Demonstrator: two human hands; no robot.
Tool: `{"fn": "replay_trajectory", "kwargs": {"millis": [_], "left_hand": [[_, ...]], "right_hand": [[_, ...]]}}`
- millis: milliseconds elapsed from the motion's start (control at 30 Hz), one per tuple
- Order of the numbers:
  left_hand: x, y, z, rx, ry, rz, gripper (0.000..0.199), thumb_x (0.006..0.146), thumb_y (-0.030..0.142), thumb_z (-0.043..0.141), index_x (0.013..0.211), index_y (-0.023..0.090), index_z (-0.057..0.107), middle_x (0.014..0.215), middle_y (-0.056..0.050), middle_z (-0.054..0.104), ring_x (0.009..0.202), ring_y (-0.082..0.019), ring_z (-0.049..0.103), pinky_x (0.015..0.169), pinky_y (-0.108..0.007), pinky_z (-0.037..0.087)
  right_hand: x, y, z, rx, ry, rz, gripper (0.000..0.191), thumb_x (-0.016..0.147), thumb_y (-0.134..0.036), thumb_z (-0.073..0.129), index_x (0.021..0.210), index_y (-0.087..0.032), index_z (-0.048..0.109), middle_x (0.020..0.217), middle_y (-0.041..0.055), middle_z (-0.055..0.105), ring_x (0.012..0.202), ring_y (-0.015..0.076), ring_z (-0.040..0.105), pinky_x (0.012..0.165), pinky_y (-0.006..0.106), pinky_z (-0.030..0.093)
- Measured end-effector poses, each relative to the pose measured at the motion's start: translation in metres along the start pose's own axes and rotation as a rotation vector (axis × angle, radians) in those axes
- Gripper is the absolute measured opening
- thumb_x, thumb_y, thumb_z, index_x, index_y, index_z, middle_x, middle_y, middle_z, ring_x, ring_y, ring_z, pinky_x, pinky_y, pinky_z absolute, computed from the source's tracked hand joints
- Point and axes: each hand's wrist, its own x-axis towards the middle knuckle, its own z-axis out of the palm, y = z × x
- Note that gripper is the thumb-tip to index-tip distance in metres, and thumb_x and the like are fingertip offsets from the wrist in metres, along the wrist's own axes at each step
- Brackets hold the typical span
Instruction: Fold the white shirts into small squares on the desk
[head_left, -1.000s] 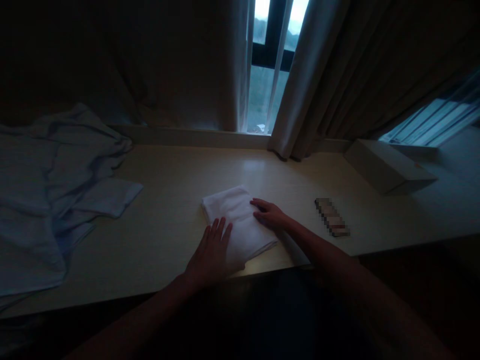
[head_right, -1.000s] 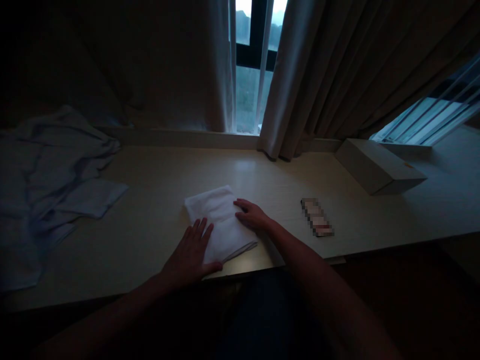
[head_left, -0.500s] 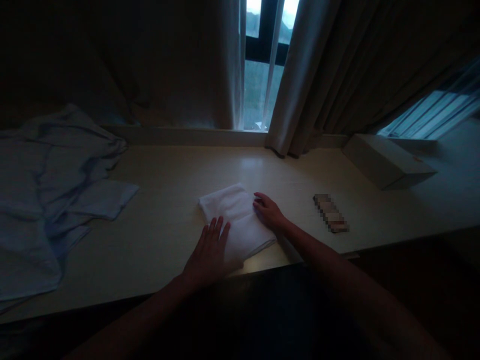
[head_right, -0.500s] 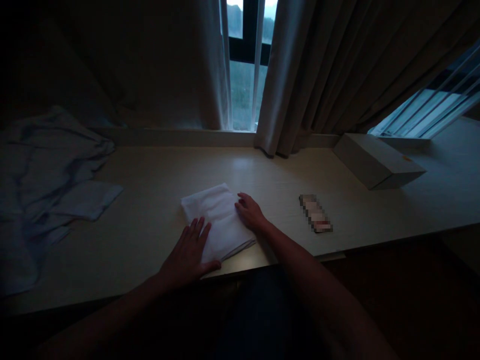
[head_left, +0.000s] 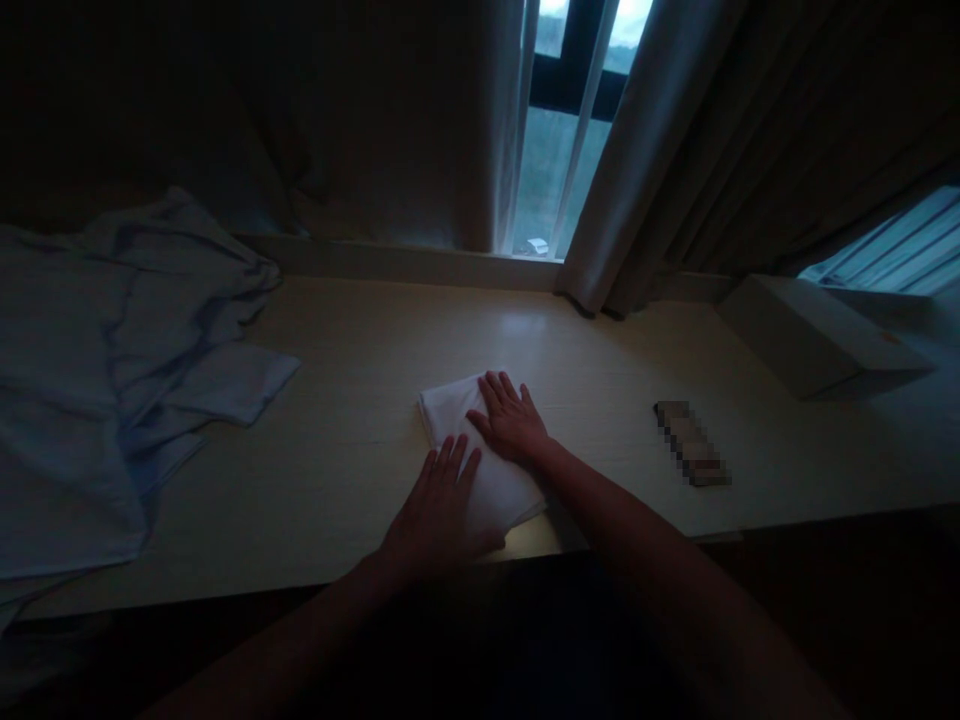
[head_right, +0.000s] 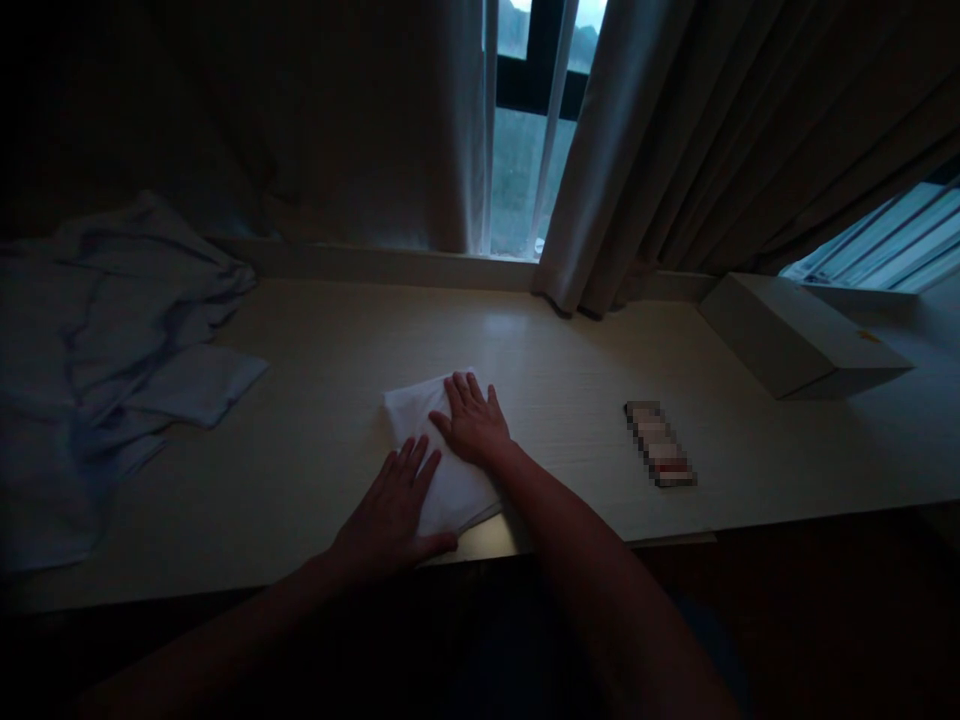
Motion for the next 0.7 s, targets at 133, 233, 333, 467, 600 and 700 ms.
{"fn": "replay_trajectory", "kwargs": {"millis": [133, 233, 333, 467, 600, 700], "left_hand": [[0.0, 0.001, -0.002, 0.014, -0.006, 0.001, 0.11, 0.07, 0.079, 0.048, 0.152, 0.018, 0.011, 0.16, -0.017, 0.009, 0.147, -0.036, 0.004, 0.119, -0.054, 0.012], [-0.001, 0.0, -0.003, 0.02, -0.017, 0.028, 0.109, 0.07, 0.078, 0.049, 0.152, 0.018, 0.012, 0.161, -0.016, 0.008, 0.147, -0.036, 0.005, 0.119, -0.053, 0.012], [-0.003, -0.001, -0.003, 0.029, -0.028, 0.052, 0.108, 0.071, 0.076, 0.05, 0.152, 0.018, 0.011, 0.161, -0.016, 0.005, 0.147, -0.036, 0.006, 0.119, -0.054, 0.011], [-0.003, -0.001, -0.005, 0.047, -0.061, 0.05, 0.107, 0.072, 0.077, 0.048, 0.152, 0.017, 0.011, 0.161, -0.017, 0.002, 0.147, -0.035, 0.004, 0.119, -0.054, 0.01], [-0.001, 0.0, -0.008, 0.042, -0.069, 0.049, 0.107, 0.071, 0.079, 0.046, 0.152, 0.017, 0.013, 0.161, -0.017, 0.002, 0.147, -0.036, 0.003, 0.118, -0.055, 0.009], [-0.001, -0.001, -0.004, 0.032, -0.065, 0.046, 0.108, 0.071, 0.079, 0.047, 0.152, 0.016, 0.013, 0.161, -0.018, 0.003, 0.147, -0.036, 0.003, 0.118, -0.055, 0.008]], "right_hand": [[-0.007, -0.003, 0.0, -0.017, 0.024, 0.035, 0.067, 0.097, -0.059, 0.026, 0.152, -0.021, 0.019, 0.16, 0.0054, 0.015, 0.147, 0.0244, 0.005, 0.118, 0.051, 0.009], [-0.013, -0.008, -0.003, -0.052, 0.043, 0.086, 0.069, 0.098, -0.056, 0.025, 0.152, -0.014, 0.019, 0.159, 0.0107, 0.015, 0.147, 0.0269, 0.008, 0.117, 0.052, 0.009], [-0.013, -0.01, -0.012, -0.096, 0.039, 0.074, 0.071, 0.097, -0.054, 0.028, 0.15, -0.007, 0.025, 0.156, 0.0173, 0.023, 0.145, 0.03, 0.015, 0.116, 0.052, 0.01], [0.0, -0.01, -0.017, -0.104, 0.035, 0.072, 0.071, 0.096, -0.056, 0.028, 0.146, -0.006, 0.033, 0.152, 0.0191, 0.033, 0.143, 0.0306, 0.023, 0.116, 0.05, 0.009], [0.01, -0.008, -0.006, -0.074, 0.021, 0.145, 0.074, 0.097, -0.058, 0.023, 0.15, -0.006, 0.025, 0.157, 0.0165, 0.019, 0.147, 0.0285, 0.009, 0.117, 0.048, 0.008], [0.01, -0.007, 0.001, -0.057, 0.01, 0.152, 0.075, 0.097, -0.058, 0.021, 0.151, -0.006, 0.021, 0.159, 0.0155, 0.014, 0.147, 0.0271, 0.003, 0.117, 0.047, 0.005]]}}
